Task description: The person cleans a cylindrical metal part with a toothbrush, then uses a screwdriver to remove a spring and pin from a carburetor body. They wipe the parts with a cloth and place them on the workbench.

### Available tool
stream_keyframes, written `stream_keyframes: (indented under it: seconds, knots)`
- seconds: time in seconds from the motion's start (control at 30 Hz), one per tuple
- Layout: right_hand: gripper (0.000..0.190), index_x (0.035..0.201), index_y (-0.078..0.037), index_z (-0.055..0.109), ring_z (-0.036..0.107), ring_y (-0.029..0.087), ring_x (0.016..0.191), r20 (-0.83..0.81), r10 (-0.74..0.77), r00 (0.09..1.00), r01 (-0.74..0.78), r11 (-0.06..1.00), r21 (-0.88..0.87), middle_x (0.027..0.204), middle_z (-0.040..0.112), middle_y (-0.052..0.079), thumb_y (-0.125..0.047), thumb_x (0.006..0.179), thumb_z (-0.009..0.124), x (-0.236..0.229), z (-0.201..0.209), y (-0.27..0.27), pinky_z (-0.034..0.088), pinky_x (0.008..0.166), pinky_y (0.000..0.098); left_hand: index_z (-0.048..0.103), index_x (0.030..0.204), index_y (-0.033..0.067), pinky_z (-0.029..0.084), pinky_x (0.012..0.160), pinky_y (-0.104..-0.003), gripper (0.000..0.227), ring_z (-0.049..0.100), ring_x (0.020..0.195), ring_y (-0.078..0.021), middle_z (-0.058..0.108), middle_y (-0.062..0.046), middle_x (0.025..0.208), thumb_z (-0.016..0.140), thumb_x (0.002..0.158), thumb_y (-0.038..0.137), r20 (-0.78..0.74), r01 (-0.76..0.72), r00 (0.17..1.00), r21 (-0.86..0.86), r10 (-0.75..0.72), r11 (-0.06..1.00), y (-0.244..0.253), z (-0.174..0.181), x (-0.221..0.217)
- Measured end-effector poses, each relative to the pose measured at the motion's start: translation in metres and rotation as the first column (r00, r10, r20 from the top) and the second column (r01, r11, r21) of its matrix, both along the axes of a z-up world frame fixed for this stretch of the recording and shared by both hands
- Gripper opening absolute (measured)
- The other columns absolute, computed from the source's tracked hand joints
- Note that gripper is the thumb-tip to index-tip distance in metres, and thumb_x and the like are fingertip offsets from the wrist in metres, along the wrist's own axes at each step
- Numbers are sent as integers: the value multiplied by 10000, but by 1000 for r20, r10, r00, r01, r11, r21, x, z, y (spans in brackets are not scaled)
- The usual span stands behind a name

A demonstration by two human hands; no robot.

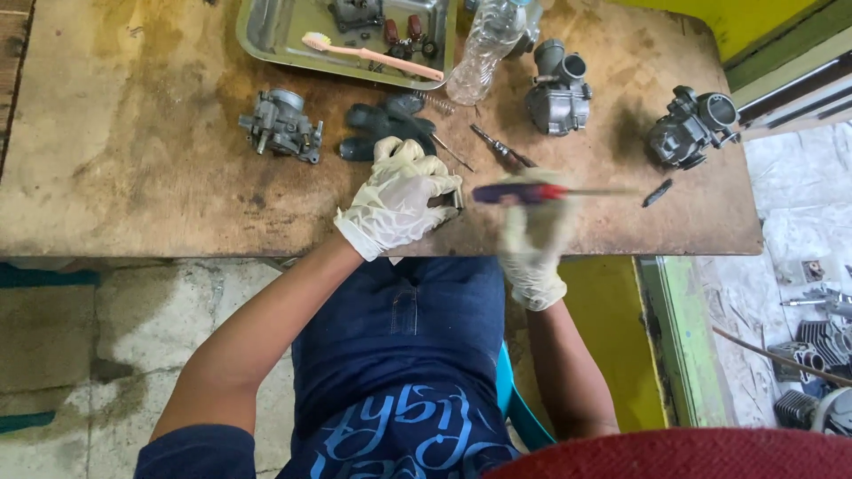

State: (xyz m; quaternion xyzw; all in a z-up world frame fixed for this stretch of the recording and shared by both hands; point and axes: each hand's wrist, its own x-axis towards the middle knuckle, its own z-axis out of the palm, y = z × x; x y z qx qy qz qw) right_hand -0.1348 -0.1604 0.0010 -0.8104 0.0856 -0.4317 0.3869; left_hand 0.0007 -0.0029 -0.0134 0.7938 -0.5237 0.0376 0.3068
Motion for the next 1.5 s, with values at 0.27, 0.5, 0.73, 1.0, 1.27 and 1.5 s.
stream_keyframes:
  seconds: [0.27,0.5,0.73,1.0,1.27,1.5]
  knots:
    - [422,1248,-73,494,680,169,834,91,-19,996,15,999,50,972,648,89,-89,944,787,16,-10,-14,559,759,291,743,1023,335,291,1120,-454,314,542,1063,-129,670,116,958,836,742,441,21,-27,999,11,27,1000,-4,-10,6]
    - [335,1232,-100,480,684,188,809,60,-30,998,24,995,95,964,669,77,-105,997,719,18,37,10,593,738,346,738,1002,318,321,1090,-464,330,566,1033,-150,685,113,961,850,709,419,13,-30,999,11,30,999,-2,-1,5]
    - [282,1174,-113,590,728,232,833,-83,-16,996,15,1000,-3,931,728,114,-140,946,754,1,48,-2,567,706,369,724,1038,325,330,1088,-465,384,581,1059,-151,694,126,1011,863,706,457,-11,-45,999,-22,45,999,1,0,-1]
    - [576,1255,-224,703,721,345,739,-281,-297,913,48,761,-647,911,720,68,-285,689,791,-5,15,-36,600,658,486,738,1137,297,342,1065,-421,476,616,1060,-161,730,80,1080,863,719,491,-23,-118,993,-235,116,965,-5,-16,0]
    - [509,1257,-250,688,711,301,853,-469,-336,817,-65,754,-653,911,645,28,-380,769,753,-4,3,-39,599,705,466,743,1157,264,385,1010,-422,481,642,1001,-196,729,28,987,883,738,455,-2,-134,990,-308,140,942,-4,-12,-2]
    - [298,1128,-235,758,680,237,832,-115,-234,965,137,831,-539,870,634,-13,-324,847,802,-1,-4,-24,577,718,367,732,1223,360,369,1042,-390,530,642,1053,-170,743,66,1020,887,726,465,-82,-205,979,-305,189,930,-7,-25,2]
